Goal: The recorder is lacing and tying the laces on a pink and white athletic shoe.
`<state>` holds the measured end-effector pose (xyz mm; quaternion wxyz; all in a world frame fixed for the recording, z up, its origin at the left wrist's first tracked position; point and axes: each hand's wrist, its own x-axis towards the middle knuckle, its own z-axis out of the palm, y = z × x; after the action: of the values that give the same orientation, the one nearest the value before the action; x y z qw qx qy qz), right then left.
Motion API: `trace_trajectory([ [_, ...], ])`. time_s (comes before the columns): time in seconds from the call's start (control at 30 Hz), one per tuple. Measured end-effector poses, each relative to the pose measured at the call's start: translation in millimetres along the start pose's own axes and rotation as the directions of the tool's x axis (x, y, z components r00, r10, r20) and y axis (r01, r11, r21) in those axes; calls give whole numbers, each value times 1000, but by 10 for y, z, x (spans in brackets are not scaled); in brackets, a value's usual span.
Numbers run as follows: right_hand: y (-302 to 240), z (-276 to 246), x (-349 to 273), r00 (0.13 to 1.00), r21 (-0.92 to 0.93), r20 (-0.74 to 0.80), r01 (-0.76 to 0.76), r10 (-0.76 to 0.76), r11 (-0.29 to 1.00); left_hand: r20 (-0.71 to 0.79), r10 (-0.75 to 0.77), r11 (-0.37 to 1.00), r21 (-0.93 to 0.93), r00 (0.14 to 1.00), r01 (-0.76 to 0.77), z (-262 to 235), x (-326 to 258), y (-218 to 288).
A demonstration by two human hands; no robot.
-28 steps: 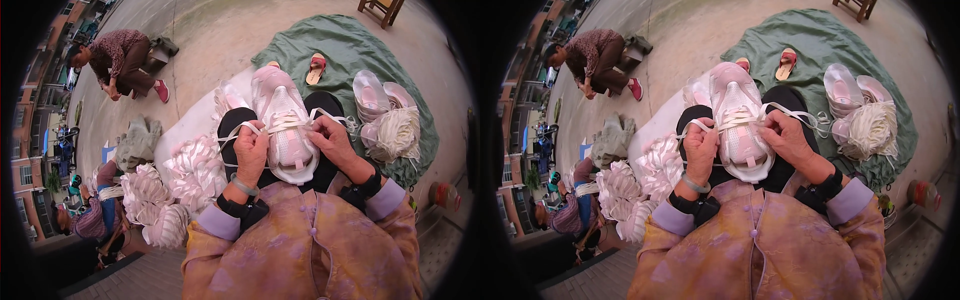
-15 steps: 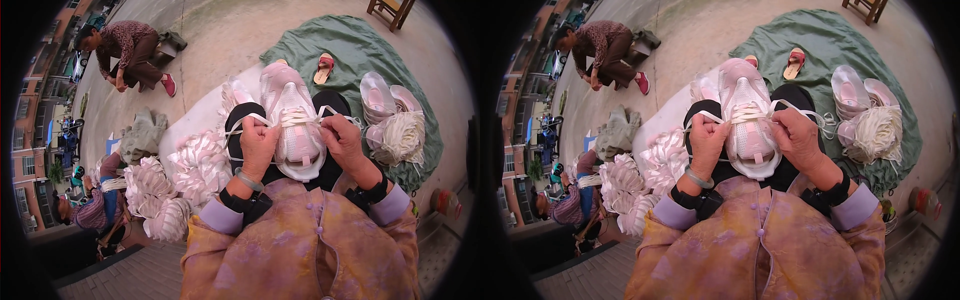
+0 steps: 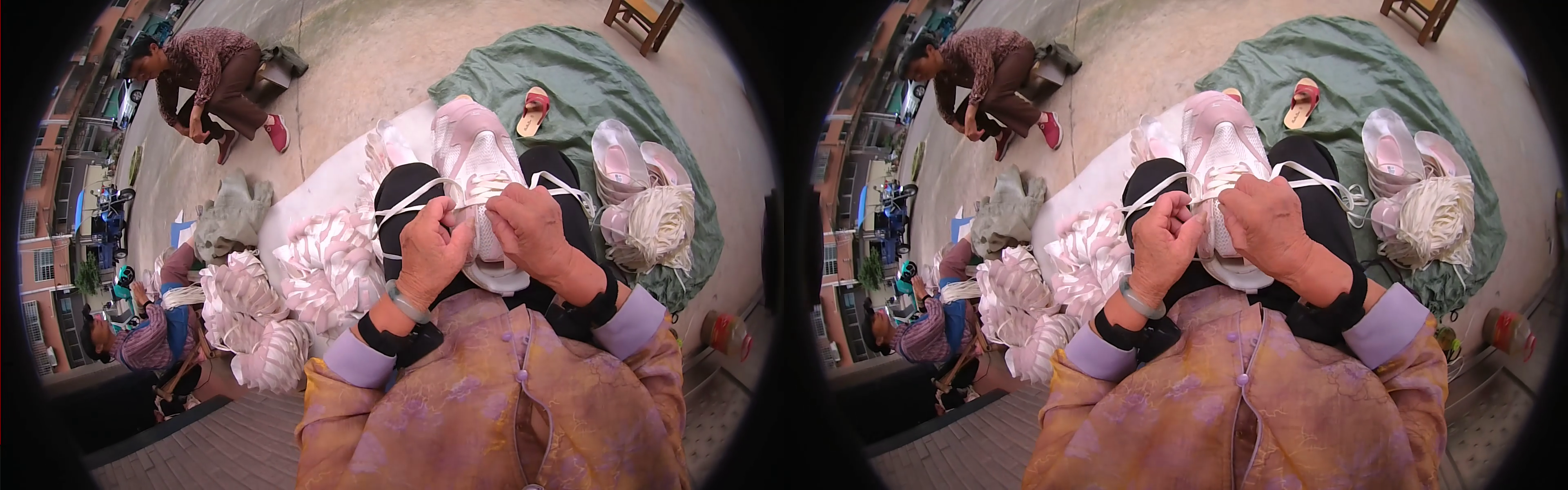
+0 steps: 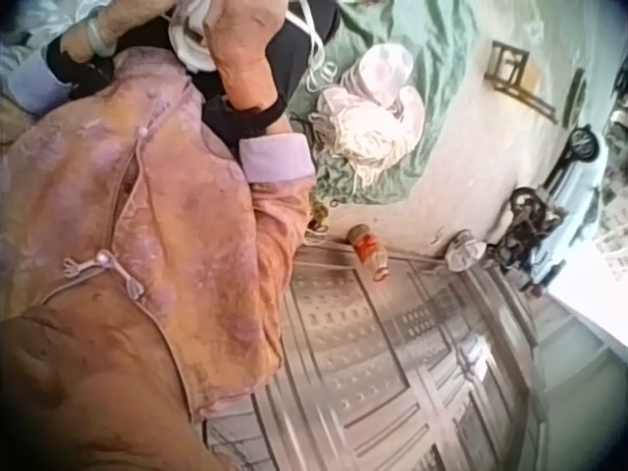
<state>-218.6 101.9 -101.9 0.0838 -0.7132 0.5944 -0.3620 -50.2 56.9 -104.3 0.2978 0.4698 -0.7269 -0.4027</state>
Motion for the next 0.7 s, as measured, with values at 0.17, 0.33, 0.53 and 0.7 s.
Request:
trace_trajectory([
  [0.17,-2,-2,-5,1000,4,-12,2,-2,1000,-75,-68,998,2,995,68,-4,371,-68],
  [0.33,0,-16,-32,998,94,-65,-1,7,996,214,-323,938,-58,922,342,43,580,-149],
  [0.53,20,-100,-76,988,176,-151,-8,35,984,420,-489,680,-366,764,636,-33,611,-10],
  [0.7,68,-145,-130,985,202,-169,-10,45,979,410,-470,710,-350,782,611,-89,527,-6],
])
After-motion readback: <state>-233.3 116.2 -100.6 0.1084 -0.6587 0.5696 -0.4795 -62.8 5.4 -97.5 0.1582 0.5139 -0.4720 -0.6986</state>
